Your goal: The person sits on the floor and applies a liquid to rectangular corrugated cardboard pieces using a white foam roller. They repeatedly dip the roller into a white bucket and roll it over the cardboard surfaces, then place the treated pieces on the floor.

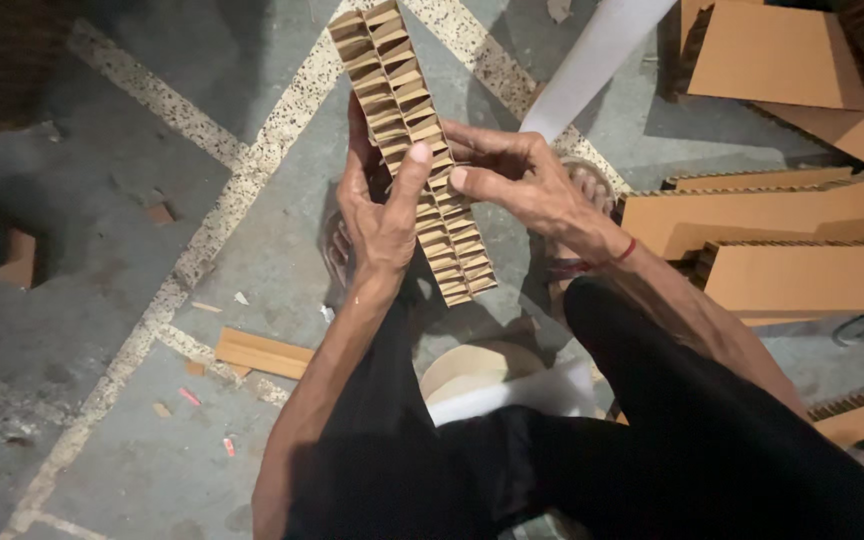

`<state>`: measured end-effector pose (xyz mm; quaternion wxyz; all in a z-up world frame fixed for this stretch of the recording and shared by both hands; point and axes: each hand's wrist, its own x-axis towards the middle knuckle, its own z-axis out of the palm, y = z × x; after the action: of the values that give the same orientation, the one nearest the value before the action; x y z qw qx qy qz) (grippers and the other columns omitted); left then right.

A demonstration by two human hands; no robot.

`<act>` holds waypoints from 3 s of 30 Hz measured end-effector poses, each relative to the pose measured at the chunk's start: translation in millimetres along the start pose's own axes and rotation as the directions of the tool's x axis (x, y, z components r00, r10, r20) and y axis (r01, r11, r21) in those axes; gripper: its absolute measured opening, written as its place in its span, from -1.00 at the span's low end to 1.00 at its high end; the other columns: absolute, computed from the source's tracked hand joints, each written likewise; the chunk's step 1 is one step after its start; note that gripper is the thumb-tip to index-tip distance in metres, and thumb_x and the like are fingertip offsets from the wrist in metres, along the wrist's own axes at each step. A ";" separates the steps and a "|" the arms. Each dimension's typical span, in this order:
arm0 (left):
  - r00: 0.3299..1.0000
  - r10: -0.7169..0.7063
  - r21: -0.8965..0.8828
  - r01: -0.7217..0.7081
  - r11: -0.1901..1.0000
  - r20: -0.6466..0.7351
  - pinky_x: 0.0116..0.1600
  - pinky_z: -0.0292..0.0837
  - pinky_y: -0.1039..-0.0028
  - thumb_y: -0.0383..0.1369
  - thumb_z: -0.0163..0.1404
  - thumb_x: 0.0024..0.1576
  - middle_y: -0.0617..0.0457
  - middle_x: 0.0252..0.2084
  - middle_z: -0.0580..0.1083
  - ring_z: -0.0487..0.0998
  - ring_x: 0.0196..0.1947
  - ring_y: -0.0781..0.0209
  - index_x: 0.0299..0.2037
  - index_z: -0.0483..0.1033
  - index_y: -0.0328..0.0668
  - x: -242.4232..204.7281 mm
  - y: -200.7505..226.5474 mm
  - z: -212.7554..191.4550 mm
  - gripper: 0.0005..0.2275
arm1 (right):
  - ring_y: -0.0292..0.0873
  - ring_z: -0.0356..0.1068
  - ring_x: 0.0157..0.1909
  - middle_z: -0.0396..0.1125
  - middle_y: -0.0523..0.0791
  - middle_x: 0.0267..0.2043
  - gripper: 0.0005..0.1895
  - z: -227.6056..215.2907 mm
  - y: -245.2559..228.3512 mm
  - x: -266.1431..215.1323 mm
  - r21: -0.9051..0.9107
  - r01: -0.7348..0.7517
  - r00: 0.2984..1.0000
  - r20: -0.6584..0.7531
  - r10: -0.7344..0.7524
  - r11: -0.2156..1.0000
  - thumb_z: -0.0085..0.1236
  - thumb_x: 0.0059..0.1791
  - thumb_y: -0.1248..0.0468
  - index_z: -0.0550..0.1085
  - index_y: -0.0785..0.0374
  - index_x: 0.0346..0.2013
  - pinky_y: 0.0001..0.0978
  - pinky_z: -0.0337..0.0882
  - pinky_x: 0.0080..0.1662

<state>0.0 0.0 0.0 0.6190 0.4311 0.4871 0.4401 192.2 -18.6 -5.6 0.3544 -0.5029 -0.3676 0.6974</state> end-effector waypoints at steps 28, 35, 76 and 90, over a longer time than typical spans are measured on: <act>0.999 0.023 0.022 -0.023 1.000 -0.029 0.23 0.53 0.37 -0.28 0.07 0.29 -0.09 0.19 0.50 0.56 0.14 0.18 0.54 0.03 -0.27 -5.5 -5.8 4.5 -0.34 | -0.12 0.48 0.11 0.44 0.04 0.17 -0.36 -2.3 9.9 -2.2 0.006 0.001 0.999 0.041 -0.001 1.000 0.20 0.04 0.16 0.30 0.29 0.38 -0.23 0.56 0.15; 0.999 0.010 0.011 -0.010 1.000 -0.039 0.22 0.52 0.42 -0.32 0.08 0.26 -0.09 0.20 0.50 0.56 0.13 0.21 0.55 0.00 -0.28 -7.0 -6.6 6.9 -0.31 | -0.18 0.43 0.10 0.43 0.00 0.16 -0.35 -2.8 8.8 -4.5 0.038 -0.024 0.999 0.031 0.023 0.999 0.24 0.01 0.20 0.32 0.29 0.38 -0.29 0.51 0.14; 0.937 -0.276 -0.359 0.187 0.914 -0.216 -0.02 0.45 0.41 -0.13 0.08 0.24 0.04 -0.05 0.47 0.47 -0.10 0.26 0.22 0.44 -0.35 32.4 -7.1 5.4 -0.53 | -0.06 0.51 0.20 0.33 -0.01 0.34 -0.25 -5.3 2.6 -42.2 -0.656 0.478 0.855 0.195 -0.480 0.584 0.48 -0.14 0.20 0.39 0.14 0.31 -0.42 0.56 0.10; 0.937 -0.282 -0.328 0.205 0.922 -0.206 0.03 0.51 0.50 -0.11 0.03 0.22 0.03 -0.02 0.50 0.54 -0.07 0.32 0.27 0.36 -0.32 27.2 -9.8 4.1 -0.49 | -0.11 0.56 0.09 0.40 -0.03 0.28 -0.34 -5.4 16.6 -42.9 -0.650 0.440 0.878 0.167 -0.449 0.620 0.45 -0.13 0.17 0.44 0.10 0.24 -0.40 0.61 0.03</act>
<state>9.0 23.4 -14.8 0.6614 0.2087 0.5383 0.4788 205.8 -62.8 -2.3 0.3125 -0.4934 -0.7034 0.4051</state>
